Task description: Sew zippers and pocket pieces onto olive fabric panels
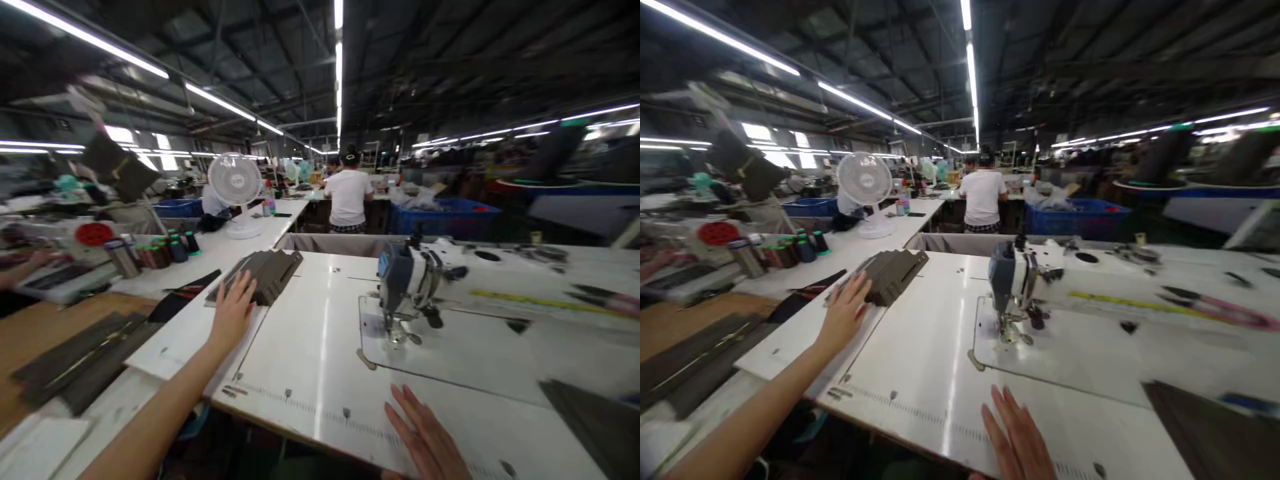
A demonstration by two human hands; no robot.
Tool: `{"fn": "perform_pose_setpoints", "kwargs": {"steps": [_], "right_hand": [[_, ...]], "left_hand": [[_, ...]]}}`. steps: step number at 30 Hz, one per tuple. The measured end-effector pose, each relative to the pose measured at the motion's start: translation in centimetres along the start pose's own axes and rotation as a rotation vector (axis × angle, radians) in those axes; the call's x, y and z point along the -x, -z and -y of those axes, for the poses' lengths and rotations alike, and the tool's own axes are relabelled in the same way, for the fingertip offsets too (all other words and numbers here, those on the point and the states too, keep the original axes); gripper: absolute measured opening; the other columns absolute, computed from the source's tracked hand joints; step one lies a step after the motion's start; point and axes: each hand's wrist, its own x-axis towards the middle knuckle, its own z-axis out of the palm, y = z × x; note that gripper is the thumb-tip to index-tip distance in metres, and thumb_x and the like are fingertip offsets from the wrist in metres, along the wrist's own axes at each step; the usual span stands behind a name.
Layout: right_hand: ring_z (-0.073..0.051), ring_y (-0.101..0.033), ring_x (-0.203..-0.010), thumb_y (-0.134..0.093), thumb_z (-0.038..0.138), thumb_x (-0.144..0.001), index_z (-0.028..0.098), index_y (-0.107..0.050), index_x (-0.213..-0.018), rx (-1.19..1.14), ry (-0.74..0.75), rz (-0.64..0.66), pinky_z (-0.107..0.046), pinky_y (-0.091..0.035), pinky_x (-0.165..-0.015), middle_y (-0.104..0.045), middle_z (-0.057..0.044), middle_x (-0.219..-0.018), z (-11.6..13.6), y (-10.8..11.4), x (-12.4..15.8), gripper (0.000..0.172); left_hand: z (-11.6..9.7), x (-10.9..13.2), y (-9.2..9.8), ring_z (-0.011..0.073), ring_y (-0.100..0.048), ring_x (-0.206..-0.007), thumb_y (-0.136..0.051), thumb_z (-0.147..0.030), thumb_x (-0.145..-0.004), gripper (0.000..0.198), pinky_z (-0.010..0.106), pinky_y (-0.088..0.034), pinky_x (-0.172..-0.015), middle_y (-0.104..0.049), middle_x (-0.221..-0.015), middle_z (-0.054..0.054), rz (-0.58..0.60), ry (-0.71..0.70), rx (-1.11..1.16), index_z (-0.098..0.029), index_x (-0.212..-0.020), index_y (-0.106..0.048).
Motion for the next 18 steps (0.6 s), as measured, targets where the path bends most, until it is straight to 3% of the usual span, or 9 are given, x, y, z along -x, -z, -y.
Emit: {"fn": "perform_pose_setpoints", "kwargs": {"steps": [4, 7, 10, 12, 14, 18], "right_hand": [[-0.031, -0.041, -0.12, -0.054, 0.038, -0.08, 0.013, -0.032, -0.135, 0.115, -0.093, 0.085, -0.042, -0.044, -0.09, -0.046, -0.015, -0.13, -0.8, 3.6, 1.9, 0.064], [-0.031, -0.038, -0.123, -0.051, 0.037, -0.082, 0.015, -0.032, -0.135, 0.222, -0.246, 0.101, -0.042, -0.042, -0.093, -0.041, -0.014, -0.134, -3.3, 6.9, 4.8, 0.061], [-0.032, -0.033, -0.126, -0.045, 0.036, -0.086, 0.015, -0.034, -0.134, 0.338, -0.431, 0.096, -0.05, -0.035, -0.097, -0.037, -0.013, -0.137, -6.9, 9.4, 8.3, 0.054], [-0.035, -0.03, -0.126, -0.041, 0.042, -0.087, 0.009, -0.04, -0.129, 0.432, -0.555, 0.109, -0.057, -0.03, -0.097, -0.038, -0.018, -0.135, -9.2, 9.9, 10.3, 0.053], [-0.037, -0.034, -0.123, -0.037, 0.049, -0.087, 0.003, -0.047, -0.12, 0.492, -0.648, 0.137, -0.057, -0.033, -0.094, -0.044, -0.024, -0.129, -10.9, 9.6, 11.6, 0.058], [-0.033, -0.046, -0.115, -0.04, 0.038, -0.087, 0.002, -0.056, -0.112, 0.46, -0.732, 0.286, -0.047, -0.04, -0.091, -0.051, -0.023, -0.121, -10.6, 8.1, 10.8, 0.047]], "left_hand": [[-3.6, -6.6, -2.4, 0.0311, -0.026, -0.13, -0.041, -0.021, -0.084, 0.035, 0.059, 0.004, -0.104, -0.044, -0.133, 0.012, 0.161, -0.227, 0.019, -0.011, -0.112, -0.058], [-6.2, -7.7, -3.2, 0.0356, -0.044, -0.117, -0.043, -0.028, -0.083, 0.031, 0.064, 0.002, -0.101, -0.064, -0.107, 0.017, 0.169, -0.272, 0.088, -0.01, -0.092, -0.067], [-9.7, -5.4, -2.4, 0.0338, -0.051, -0.11, -0.035, -0.036, -0.087, 0.04, 0.063, -0.005, -0.102, -0.063, -0.108, 0.018, 0.14, -0.343, 0.204, -0.011, -0.095, -0.066], [-12.6, -2.8, -1.1, 0.0322, -0.054, -0.106, -0.033, -0.043, -0.089, 0.045, 0.06, -0.022, -0.099, -0.061, -0.111, 0.016, 0.105, -0.424, 0.344, -0.012, -0.103, -0.064], [-15.0, -0.3, 0.2, 0.03, -0.057, -0.101, -0.036, -0.049, -0.087, 0.05, 0.047, -0.041, -0.09, -0.06, -0.114, 0.015, 0.046, -0.484, 0.448, -0.012, -0.107, -0.062], [-17.2, 1.9, 1.6, 0.0322, -0.059, -0.092, -0.041, -0.055, -0.082, 0.05, 0.044, -0.046, -0.076, -0.063, -0.105, 0.014, 0.01, -0.453, 0.489, -0.017, -0.103, -0.065]]}}
